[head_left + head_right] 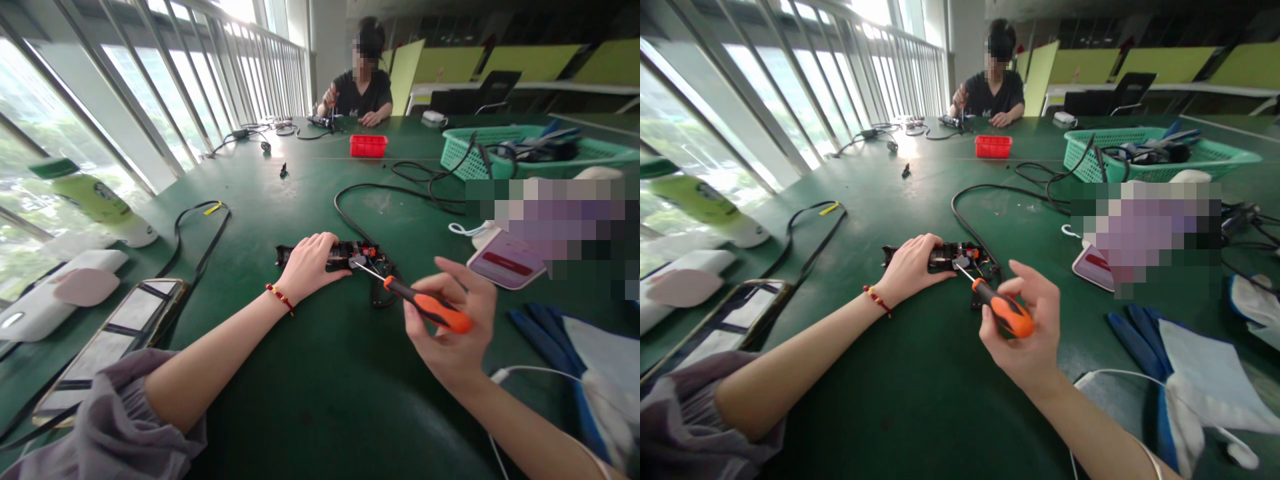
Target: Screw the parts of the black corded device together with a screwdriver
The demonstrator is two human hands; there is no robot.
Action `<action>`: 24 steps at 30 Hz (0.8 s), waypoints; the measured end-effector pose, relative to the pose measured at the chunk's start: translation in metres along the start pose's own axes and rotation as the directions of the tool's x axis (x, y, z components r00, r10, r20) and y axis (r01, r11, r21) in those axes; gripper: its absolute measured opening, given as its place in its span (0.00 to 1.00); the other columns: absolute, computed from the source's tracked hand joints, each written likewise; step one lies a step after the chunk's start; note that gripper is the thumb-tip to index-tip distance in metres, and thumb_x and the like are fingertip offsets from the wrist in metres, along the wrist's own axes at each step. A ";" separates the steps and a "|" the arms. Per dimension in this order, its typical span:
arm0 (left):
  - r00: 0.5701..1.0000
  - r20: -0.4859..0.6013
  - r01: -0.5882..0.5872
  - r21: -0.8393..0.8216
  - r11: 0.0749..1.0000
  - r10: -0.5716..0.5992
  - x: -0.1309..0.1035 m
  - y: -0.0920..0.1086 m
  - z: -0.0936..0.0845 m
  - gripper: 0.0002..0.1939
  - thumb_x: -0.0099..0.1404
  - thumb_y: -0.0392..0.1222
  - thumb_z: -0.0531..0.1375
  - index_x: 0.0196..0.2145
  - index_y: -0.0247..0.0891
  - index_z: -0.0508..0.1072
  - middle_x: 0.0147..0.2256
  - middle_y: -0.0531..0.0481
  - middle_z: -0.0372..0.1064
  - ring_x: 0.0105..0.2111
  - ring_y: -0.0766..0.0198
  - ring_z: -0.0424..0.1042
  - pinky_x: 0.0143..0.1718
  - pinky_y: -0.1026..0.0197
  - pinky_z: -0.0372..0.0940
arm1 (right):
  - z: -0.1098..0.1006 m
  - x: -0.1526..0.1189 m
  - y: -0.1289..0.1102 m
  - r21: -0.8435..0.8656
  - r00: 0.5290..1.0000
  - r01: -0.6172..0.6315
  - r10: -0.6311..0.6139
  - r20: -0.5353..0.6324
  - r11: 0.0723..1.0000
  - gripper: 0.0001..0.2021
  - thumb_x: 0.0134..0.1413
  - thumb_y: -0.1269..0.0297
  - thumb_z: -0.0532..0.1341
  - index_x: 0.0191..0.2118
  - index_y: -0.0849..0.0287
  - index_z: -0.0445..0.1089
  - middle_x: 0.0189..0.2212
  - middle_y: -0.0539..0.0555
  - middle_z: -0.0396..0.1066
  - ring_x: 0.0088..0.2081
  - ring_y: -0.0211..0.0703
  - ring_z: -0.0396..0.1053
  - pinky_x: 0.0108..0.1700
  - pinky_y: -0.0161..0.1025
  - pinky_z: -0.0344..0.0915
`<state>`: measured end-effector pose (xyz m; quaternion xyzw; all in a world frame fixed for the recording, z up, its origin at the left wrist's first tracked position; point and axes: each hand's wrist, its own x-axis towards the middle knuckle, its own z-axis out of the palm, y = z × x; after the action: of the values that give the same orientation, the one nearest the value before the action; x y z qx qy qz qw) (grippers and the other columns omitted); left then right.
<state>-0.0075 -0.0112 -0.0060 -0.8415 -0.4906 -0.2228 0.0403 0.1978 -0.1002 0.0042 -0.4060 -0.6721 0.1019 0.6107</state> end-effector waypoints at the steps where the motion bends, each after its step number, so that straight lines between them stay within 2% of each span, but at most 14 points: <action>1: 1.000 -0.001 0.001 -0.001 1.000 -0.001 0.000 0.000 0.000 0.24 0.54 0.56 0.62 0.40 0.38 0.61 0.36 0.47 0.66 0.38 0.55 0.67 0.37 0.56 0.60 | 0.001 0.001 0.001 0.033 0.999 0.034 -0.033 -0.038 0.999 0.31 0.40 0.74 0.63 0.53 0.52 0.56 0.36 0.52 0.65 0.34 0.42 0.68 0.34 0.42 0.68; 3: 1.000 -0.002 0.000 -0.002 1.000 0.000 0.000 0.000 0.000 0.24 0.54 0.56 0.62 0.40 0.38 0.61 0.36 0.47 0.67 0.38 0.55 0.67 0.37 0.56 0.60 | 0.001 0.003 0.003 0.070 0.995 0.075 -0.070 -0.067 0.995 0.36 0.38 0.73 0.64 0.56 0.52 0.53 0.43 0.56 0.64 0.40 0.47 0.68 0.39 0.48 0.68; 5: 1.000 -0.002 -0.003 0.002 1.000 0.003 0.000 -0.001 0.001 0.24 0.54 0.56 0.62 0.40 0.38 0.61 0.36 0.47 0.67 0.38 0.55 0.68 0.37 0.56 0.60 | 0.000 0.003 0.003 0.031 0.998 0.052 -0.051 -0.034 0.998 0.34 0.38 0.71 0.64 0.55 0.54 0.55 0.39 0.54 0.65 0.35 0.44 0.68 0.35 0.45 0.68; 8: 1.000 -0.001 -0.007 0.014 1.000 0.007 0.000 -0.001 0.001 0.24 0.55 0.57 0.61 0.40 0.38 0.61 0.36 0.47 0.67 0.37 0.56 0.68 0.37 0.57 0.60 | -0.002 0.000 0.000 -0.065 0.997 -0.043 0.047 0.055 0.997 0.19 0.45 0.69 0.62 0.46 0.55 0.63 0.26 0.47 0.63 0.20 0.34 0.61 0.21 0.35 0.61; 10: 1.000 0.000 -0.009 0.020 1.000 0.009 0.000 -0.002 0.001 0.25 0.55 0.57 0.61 0.40 0.38 0.61 0.36 0.47 0.67 0.37 0.56 0.68 0.37 0.57 0.60 | -0.002 -0.001 -0.002 -0.086 0.995 -0.073 0.078 0.066 0.994 0.12 0.48 0.71 0.61 0.41 0.55 0.65 0.23 0.45 0.62 0.18 0.31 0.59 0.18 0.32 0.57; 11: 1.000 -0.001 -0.009 0.022 1.000 0.009 0.000 -0.001 0.001 0.25 0.54 0.57 0.61 0.40 0.37 0.61 0.36 0.47 0.67 0.37 0.56 0.68 0.37 0.57 0.60 | -0.001 -0.001 -0.002 -0.071 0.997 -0.063 0.066 0.047 0.995 0.14 0.48 0.72 0.60 0.42 0.55 0.65 0.25 0.46 0.62 0.20 0.32 0.61 0.19 0.32 0.59; 13: 1.000 -0.002 -0.011 0.027 1.000 0.011 0.000 -0.001 0.001 0.25 0.54 0.57 0.62 0.40 0.37 0.61 0.36 0.47 0.67 0.37 0.56 0.68 0.37 0.57 0.60 | 0.000 0.000 -0.001 -0.011 1.000 0.000 0.000 -0.009 1.000 0.24 0.44 0.74 0.62 0.50 0.54 0.60 0.32 0.49 0.65 0.28 0.38 0.67 0.28 0.36 0.66; 15: 1.000 -0.004 -0.012 0.030 0.999 0.012 0.000 0.000 0.000 0.25 0.55 0.57 0.62 0.40 0.37 0.61 0.36 0.47 0.67 0.37 0.56 0.68 0.37 0.57 0.60 | 0.001 0.002 0.001 0.050 0.998 0.048 -0.046 -0.046 0.998 0.34 0.39 0.75 0.63 0.56 0.53 0.54 0.39 0.53 0.64 0.36 0.43 0.68 0.36 0.43 0.69; 16: 1.000 -0.006 -0.011 0.030 0.999 0.011 0.000 0.000 0.000 0.24 0.55 0.57 0.62 0.40 0.37 0.61 0.36 0.47 0.67 0.37 0.56 0.68 0.37 0.57 0.60 | 0.001 0.002 0.002 0.059 0.998 0.046 -0.044 -0.047 0.997 0.36 0.39 0.74 0.64 0.56 0.53 0.53 0.40 0.53 0.63 0.36 0.43 0.68 0.36 0.43 0.68; 18: 1.000 -0.010 -0.010 0.030 0.999 0.010 0.000 0.000 0.000 0.25 0.55 0.57 0.62 0.40 0.37 0.61 0.36 0.47 0.67 0.37 0.56 0.68 0.37 0.57 0.60 | -0.001 0.001 0.003 0.043 1.000 0.000 0.001 -0.002 0.999 0.30 0.41 0.72 0.64 0.53 0.54 0.57 0.32 0.49 0.63 0.27 0.39 0.65 0.27 0.39 0.66; 20: 1.000 -0.011 -0.012 0.034 0.999 0.012 0.000 0.000 0.000 0.25 0.54 0.57 0.62 0.40 0.37 0.61 0.36 0.47 0.67 0.37 0.56 0.68 0.37 0.57 0.60 | -0.002 -0.002 0.001 0.008 0.994 -0.062 0.061 0.086 0.998 0.19 0.46 0.72 0.61 0.47 0.55 0.63 0.22 0.44 0.59 0.19 0.34 0.59 0.20 0.34 0.59; 22: 1.000 -0.012 -0.013 0.037 0.999 0.013 0.000 0.000 0.000 0.25 0.55 0.58 0.62 0.40 0.37 0.61 0.36 0.47 0.67 0.37 0.56 0.68 0.37 0.57 0.60 | -0.004 -0.004 -0.001 0.010 0.983 -0.095 0.092 0.162 0.995 0.13 0.49 0.74 0.58 0.42 0.56 0.64 0.17 0.42 0.57 0.16 0.32 0.57 0.17 0.32 0.55; 24: 1.000 -0.010 -0.010 0.040 0.999 0.011 0.000 0.000 0.000 0.25 0.54 0.58 0.62 0.40 0.37 0.61 0.37 0.47 0.67 0.37 0.56 0.68 0.37 0.57 0.60 | -0.004 -0.004 -0.003 0.032 0.978 -0.081 0.073 0.197 0.996 0.12 0.48 0.75 0.58 0.40 0.56 0.64 0.18 0.42 0.60 0.16 0.32 0.59 0.18 0.31 0.56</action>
<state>-0.0071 -0.0109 -0.0059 -0.8419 -0.4903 -0.2170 0.0605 0.2004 -0.1063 0.0038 -0.4074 -0.7106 0.1781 0.5453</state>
